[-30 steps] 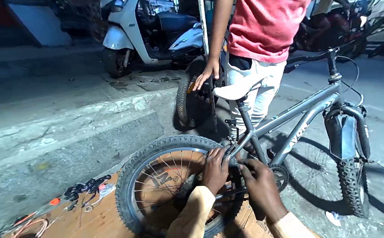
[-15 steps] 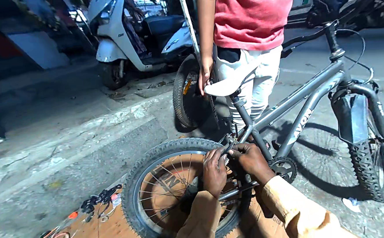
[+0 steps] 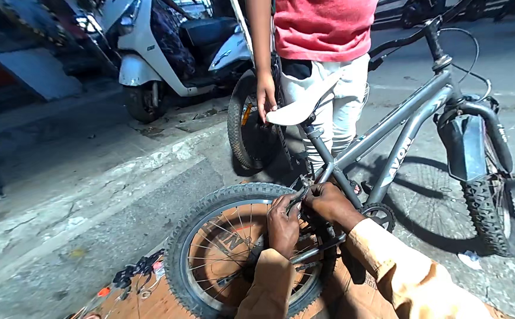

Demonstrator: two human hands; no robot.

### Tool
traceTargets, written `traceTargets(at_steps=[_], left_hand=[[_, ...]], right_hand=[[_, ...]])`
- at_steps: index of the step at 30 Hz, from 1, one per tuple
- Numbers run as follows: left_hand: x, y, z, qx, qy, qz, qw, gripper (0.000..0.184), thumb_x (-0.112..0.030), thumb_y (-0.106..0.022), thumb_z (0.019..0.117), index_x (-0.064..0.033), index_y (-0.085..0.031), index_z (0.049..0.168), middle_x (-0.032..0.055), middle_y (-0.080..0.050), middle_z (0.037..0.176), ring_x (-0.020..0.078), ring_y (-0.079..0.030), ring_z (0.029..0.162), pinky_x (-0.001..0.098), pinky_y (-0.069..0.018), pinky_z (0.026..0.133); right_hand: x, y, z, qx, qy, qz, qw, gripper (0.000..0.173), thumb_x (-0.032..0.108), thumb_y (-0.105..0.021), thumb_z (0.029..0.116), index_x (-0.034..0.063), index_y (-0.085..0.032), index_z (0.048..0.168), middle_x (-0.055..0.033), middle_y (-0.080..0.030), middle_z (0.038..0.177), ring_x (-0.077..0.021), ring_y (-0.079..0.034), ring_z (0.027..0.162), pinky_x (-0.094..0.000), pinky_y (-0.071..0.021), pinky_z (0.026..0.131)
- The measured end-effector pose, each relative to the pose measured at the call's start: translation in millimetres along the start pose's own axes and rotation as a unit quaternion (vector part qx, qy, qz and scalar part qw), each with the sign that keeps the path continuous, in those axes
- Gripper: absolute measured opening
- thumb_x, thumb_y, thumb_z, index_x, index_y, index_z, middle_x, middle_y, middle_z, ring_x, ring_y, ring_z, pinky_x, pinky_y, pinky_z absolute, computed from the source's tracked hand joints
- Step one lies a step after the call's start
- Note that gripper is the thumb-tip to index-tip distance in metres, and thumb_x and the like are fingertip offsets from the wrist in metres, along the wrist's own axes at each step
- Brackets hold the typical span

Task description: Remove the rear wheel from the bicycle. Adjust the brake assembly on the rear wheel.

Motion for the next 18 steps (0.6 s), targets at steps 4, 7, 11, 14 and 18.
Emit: traceTargets(at_steps=[4,7,11,14,18], left_hand=[[2.8,1.8,2.3,0.051,0.007,-0.008,0.999,0.031,-0.011,-0.073,0.0932,-0.0219,-0.075,0.122,-0.0074,-0.072,0.12,0.0082,-0.064,0.115,0.0361,-0.0531,0.103],[13.1,8.3,-7.6,0.069,-0.013,-0.066,0.995,0.044,-0.004,-0.071,0.0897,-0.0202,-0.07,0.131,-0.0055,-0.068,0.129,0.0086,-0.062,0.122,0.0352,-0.0539,0.105],[34.0,25.4,-37.1,-0.048,-0.063,-0.078,0.994,0.038,-0.008,-0.077,0.0797,-0.0073,-0.068,0.117,0.006,-0.065,0.135,0.0168,-0.062,0.127,0.0367,-0.0551,0.105],[34.9,29.5,-46.7,-0.093,-0.067,-0.032,0.993,0.018,-0.01,-0.081,0.079,-0.0066,-0.073,0.095,0.0074,-0.069,0.126,0.0142,-0.066,0.118,0.0313,-0.0582,0.097],[35.1,27.8,-45.9,-0.112,-0.076,0.0,0.991,0.005,-0.009,-0.078,0.0831,-0.0099,-0.076,0.088,0.0036,-0.073,0.123,0.0103,-0.069,0.114,0.0277,-0.0592,0.094]], right_hand=[[-0.3,-2.1,-8.3,-0.001,0.012,0.017,1.0,0.021,0.029,-0.068,0.0957,0.0135,-0.07,0.082,-0.0061,-0.067,0.074,-0.0217,-0.064,0.067,-0.049,-0.0512,0.063],[10.2,-8.8,-37.5,-0.035,0.05,-0.005,0.998,0.02,0.032,-0.069,0.0936,0.0166,-0.069,0.081,-0.0024,-0.064,0.07,-0.019,-0.062,0.064,-0.0465,-0.0511,0.06],[6.2,-23.2,-69.6,-0.106,0.141,-0.021,0.984,0.02,0.037,-0.059,0.0982,0.0233,-0.073,0.091,0.0058,-0.068,0.078,-0.0112,-0.066,0.075,-0.0418,-0.056,0.071],[-12.8,-25.9,-77.3,-0.142,0.19,0.023,0.971,0.022,0.033,-0.056,0.1018,0.0245,-0.076,0.108,0.0089,-0.073,0.091,-0.0064,-0.07,0.081,-0.0372,-0.0603,0.077],[-32.0,-16.1,-81.5,-0.163,0.188,0.028,0.968,0.023,0.031,-0.056,0.1011,0.0213,-0.075,0.109,0.0073,-0.074,0.091,-0.0061,-0.069,0.079,-0.0342,-0.0607,0.076]])
Point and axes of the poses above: each hand's wrist, its own z-axis towards the middle knuckle, its own y-axis out of the back of the hand, x = y × z, the point moved 9 cm from there along z, towards the middle knuckle
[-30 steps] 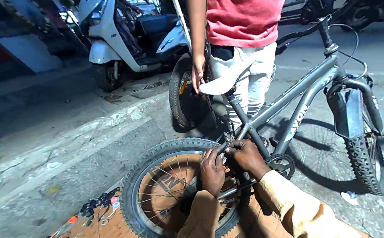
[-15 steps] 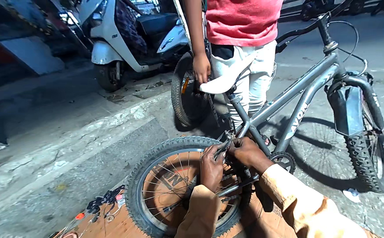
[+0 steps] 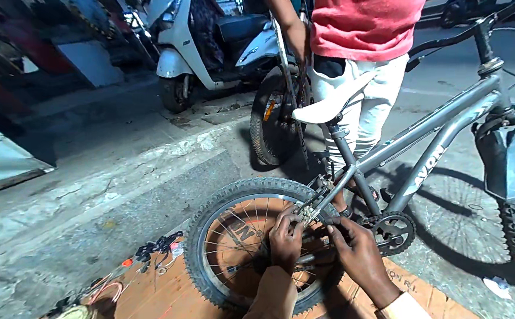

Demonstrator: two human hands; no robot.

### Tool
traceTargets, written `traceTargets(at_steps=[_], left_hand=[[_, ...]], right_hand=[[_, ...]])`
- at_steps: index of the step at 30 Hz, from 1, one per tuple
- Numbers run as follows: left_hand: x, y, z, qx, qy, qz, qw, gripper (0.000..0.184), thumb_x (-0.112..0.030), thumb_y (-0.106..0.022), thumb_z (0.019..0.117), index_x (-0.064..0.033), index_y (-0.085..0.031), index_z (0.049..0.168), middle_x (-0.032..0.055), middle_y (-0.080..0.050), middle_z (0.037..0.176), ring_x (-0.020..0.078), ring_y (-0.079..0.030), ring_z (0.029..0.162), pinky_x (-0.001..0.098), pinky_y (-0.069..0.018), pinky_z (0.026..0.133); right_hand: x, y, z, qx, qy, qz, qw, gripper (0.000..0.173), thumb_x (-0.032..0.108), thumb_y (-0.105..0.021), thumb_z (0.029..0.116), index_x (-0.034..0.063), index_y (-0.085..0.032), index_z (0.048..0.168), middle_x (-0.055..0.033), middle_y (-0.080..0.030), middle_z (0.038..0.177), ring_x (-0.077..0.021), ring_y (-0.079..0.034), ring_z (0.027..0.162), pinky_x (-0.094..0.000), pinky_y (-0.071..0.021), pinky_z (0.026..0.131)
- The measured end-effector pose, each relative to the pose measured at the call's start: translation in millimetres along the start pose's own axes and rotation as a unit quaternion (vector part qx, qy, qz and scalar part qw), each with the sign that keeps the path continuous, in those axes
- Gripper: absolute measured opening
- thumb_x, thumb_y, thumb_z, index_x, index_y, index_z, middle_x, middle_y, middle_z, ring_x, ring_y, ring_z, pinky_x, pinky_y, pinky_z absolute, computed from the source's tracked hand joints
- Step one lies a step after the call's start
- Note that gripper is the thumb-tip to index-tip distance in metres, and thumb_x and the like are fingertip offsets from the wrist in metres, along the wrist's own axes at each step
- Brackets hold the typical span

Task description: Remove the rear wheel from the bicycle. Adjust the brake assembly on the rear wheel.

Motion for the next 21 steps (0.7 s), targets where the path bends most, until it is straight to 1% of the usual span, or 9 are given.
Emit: traceTargets(at_steps=[3,7,9,11,14,15,18,19,21], left_hand=[[-0.9,-1.6,-0.8,0.003,-0.016,-0.003,1.0,0.007,-0.007,-0.074,0.0864,-0.0105,-0.079,0.09,0.005,-0.074,0.121,0.0123,-0.07,0.114,0.0286,-0.0596,0.096],[-4.6,-1.7,-0.5,0.038,-0.044,-0.004,0.998,0.019,-0.009,-0.065,0.0916,-0.0096,-0.082,0.101,0.0085,-0.073,0.125,0.0167,-0.068,0.118,0.0307,-0.0561,0.102],[-3.6,-0.2,0.1,0.03,-0.039,-0.03,0.998,0.021,-0.014,-0.072,0.0894,-0.0046,-0.078,0.107,0.0104,-0.072,0.125,0.0181,-0.069,0.118,0.0318,-0.0578,0.101],[-1.1,1.7,-0.3,0.006,-0.008,-0.033,0.999,0.026,-0.015,-0.08,0.0828,-0.0038,-0.073,0.105,0.0098,-0.072,0.123,0.0164,-0.069,0.117,0.0313,-0.0586,0.099],[-2.7,3.3,0.0,-0.016,-0.011,-0.003,1.0,0.01,-0.012,-0.078,0.0832,-0.0069,-0.077,0.091,0.0098,-0.074,0.119,0.0143,-0.07,0.113,0.0277,-0.0587,0.096],[-4.3,3.4,0.0,-0.011,-0.025,-0.005,1.0,0.007,-0.011,-0.075,0.086,-0.0068,-0.078,0.091,0.0108,-0.074,0.119,0.0145,-0.07,0.112,0.0271,-0.0589,0.096],[-8.5,1.2,-2.1,0.026,-0.064,-0.014,0.998,0.019,-0.009,-0.062,0.093,-0.005,-0.08,0.099,0.0138,-0.071,0.125,0.0167,-0.069,0.116,0.0284,-0.057,0.1],[-8.7,1.1,-2.0,0.031,-0.069,-0.015,0.997,0.02,-0.01,-0.062,0.0932,-0.0044,-0.079,0.102,0.0144,-0.07,0.127,0.0173,-0.068,0.117,0.0289,-0.0571,0.1],[-7.8,2.6,-0.4,0.018,-0.054,-0.007,0.998,0.019,-0.016,-0.071,0.0884,-0.0045,-0.077,0.102,0.0132,-0.07,0.127,0.0168,-0.068,0.117,0.0293,-0.0582,0.098]], right_hand=[[-8.7,5.6,-4.9,0.011,-0.02,-0.006,1.0,0.024,0.031,-0.055,0.1018,0.0205,-0.075,0.109,0.007,-0.074,0.094,-0.0063,-0.07,0.084,-0.0342,-0.0602,0.079],[-5.0,6.9,-6.4,0.034,-0.014,-0.007,0.999,0.026,0.029,-0.053,0.1025,0.0185,-0.075,0.11,0.0051,-0.074,0.098,-0.0074,-0.07,0.087,-0.034,-0.0592,0.082],[-1.2,7.1,-5.5,0.038,-0.01,-0.008,0.999,0.026,0.029,-0.053,0.1025,0.0178,-0.076,0.11,0.0048,-0.074,0.098,-0.0079,-0.07,0.087,-0.0337,-0.0589,0.082],[2.3,6.3,-5.7,0.039,-0.007,-0.005,0.999,0.026,0.029,-0.053,0.1025,0.0176,-0.076,0.109,0.0044,-0.074,0.097,-0.0078,-0.07,0.087,-0.0331,-0.059,0.083],[3.9,3.8,-7.7,0.043,-0.001,0.002,0.999,0.026,0.028,-0.053,0.1022,0.017,-0.075,0.11,0.0041,-0.074,0.099,-0.0081,-0.07,0.089,-0.0338,-0.0585,0.084],[2.9,3.4,-9.0,0.043,0.003,0.006,0.999,0.026,0.028,-0.054,0.1022,0.017,-0.075,0.11,0.0043,-0.074,0.099,-0.008,-0.07,0.089,-0.0334,-0.0589,0.083],[-5.2,8.6,-15.3,0.029,0.008,0.004,1.0,0.024,0.029,-0.054,0.1021,0.0183,-0.075,0.108,0.0054,-0.073,0.097,-0.0064,-0.069,0.086,-0.0322,-0.0591,0.08],[-7.8,11.7,-17.6,0.023,0.01,-0.004,1.0,0.025,0.029,-0.054,0.1019,0.019,-0.075,0.108,0.0058,-0.074,0.098,-0.0063,-0.069,0.089,-0.033,-0.0587,0.082],[-11.6,17.9,-22.7,0.009,0.022,-0.015,1.0,0.025,0.028,-0.053,0.1014,0.019,-0.075,0.109,0.0057,-0.075,0.101,-0.0063,-0.07,0.094,-0.034,-0.0589,0.085]])
Point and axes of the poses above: each hand's wrist, its own z-axis towards the middle knuckle, its own y-axis out of the back of the hand, x = y × z, the point moved 9 cm from there along z, towards the middle knuckle
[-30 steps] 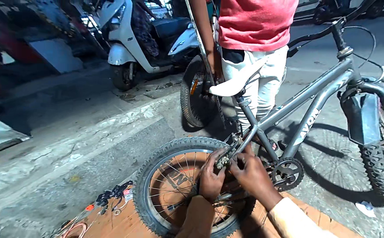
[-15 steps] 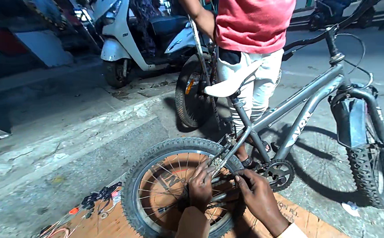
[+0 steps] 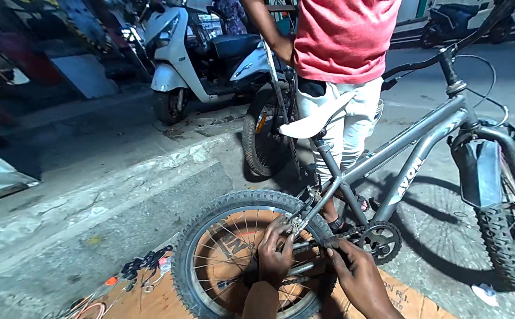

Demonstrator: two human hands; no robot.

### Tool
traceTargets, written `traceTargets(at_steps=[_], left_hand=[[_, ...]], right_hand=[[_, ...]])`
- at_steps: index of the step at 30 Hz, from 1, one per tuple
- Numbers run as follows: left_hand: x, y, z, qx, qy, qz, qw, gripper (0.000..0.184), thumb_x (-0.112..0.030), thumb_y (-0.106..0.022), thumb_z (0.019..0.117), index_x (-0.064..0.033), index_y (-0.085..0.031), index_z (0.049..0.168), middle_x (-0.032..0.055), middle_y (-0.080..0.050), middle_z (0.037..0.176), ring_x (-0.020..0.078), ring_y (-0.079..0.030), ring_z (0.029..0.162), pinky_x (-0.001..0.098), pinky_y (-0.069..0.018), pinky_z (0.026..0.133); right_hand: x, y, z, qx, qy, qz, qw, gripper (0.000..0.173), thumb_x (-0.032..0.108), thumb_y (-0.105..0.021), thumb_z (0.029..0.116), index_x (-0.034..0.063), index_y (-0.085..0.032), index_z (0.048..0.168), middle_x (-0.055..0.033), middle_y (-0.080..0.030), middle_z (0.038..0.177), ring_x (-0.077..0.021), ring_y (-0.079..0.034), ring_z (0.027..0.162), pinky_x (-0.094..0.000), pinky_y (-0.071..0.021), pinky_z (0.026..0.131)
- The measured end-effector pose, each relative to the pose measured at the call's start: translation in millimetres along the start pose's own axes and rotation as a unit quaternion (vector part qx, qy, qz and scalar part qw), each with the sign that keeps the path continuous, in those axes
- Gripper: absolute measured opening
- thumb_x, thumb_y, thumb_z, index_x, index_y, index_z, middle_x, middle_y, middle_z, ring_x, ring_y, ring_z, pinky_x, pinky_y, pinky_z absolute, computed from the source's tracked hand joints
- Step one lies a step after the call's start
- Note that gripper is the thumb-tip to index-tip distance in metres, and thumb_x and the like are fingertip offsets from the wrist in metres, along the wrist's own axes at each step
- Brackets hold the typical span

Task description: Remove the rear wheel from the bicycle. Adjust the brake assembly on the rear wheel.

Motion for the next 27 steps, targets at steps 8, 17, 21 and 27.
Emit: traceTargets(at_steps=[8,17,21,27], left_hand=[[-2.8,3.0,-3.6,-0.033,-0.006,0.054,0.998,0.013,-0.009,-0.069,0.0886,-0.0055,-0.079,0.094,0.0125,-0.073,0.119,0.0147,-0.07,0.111,0.0258,-0.0568,0.097],[-4.1,3.1,-1.6,-0.033,0.002,0.027,0.999,0.012,-0.008,-0.069,0.088,-0.004,-0.078,0.094,0.0129,-0.073,0.119,0.0155,-0.07,0.113,0.0263,-0.0567,0.098],[-7.9,5.2,-1.8,-0.007,-0.008,0.033,0.999,0.018,-0.012,-0.066,0.0912,-0.0057,-0.079,0.102,0.014,-0.07,0.126,0.0168,-0.068,0.117,0.0274,-0.0564,0.1],[-29.6,3.6,48.7,0.193,-0.048,0.053,0.979,0.019,-0.029,-0.073,0.0936,-0.0151,-0.08,0.103,-0.0007,-0.073,0.123,0.0107,-0.068,0.115,0.0341,-0.0577,0.1]], right_hand=[[-11.1,21.2,-29.5,-0.055,0.013,-0.026,0.998,0.025,0.025,-0.054,0.1002,0.0162,-0.076,0.109,0.0037,-0.074,0.101,-0.0053,-0.07,0.086,-0.0288,-0.0606,0.077],[-35.5,16.1,-64.6,-0.07,-0.07,-0.052,0.994,0.058,0.037,-0.073,0.0896,0.0048,-0.062,0.137,-0.018,-0.058,0.14,-0.0311,-0.059,0.128,-0.0469,-0.052,0.105],[-37.9,14.7,-71.5,-0.065,-0.075,-0.045,0.994,0.053,0.035,-0.072,0.0912,0.0065,-0.064,0.134,-0.0161,-0.06,0.139,-0.029,-0.06,0.126,-0.0452,-0.0531,0.104],[-36.3,21.3,-75.1,-0.044,-0.088,-0.046,0.994,0.054,0.031,-0.076,0.0882,0.0054,-0.064,0.134,-0.0187,-0.058,0.14,-0.031,-0.06,0.126,-0.0472,-0.0532,0.103]])
Point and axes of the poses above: each hand's wrist, its own z-axis towards the middle knuckle, its own y-axis out of the back of the hand, x = y × z, the point moved 9 cm from there along z, towards the middle knuckle
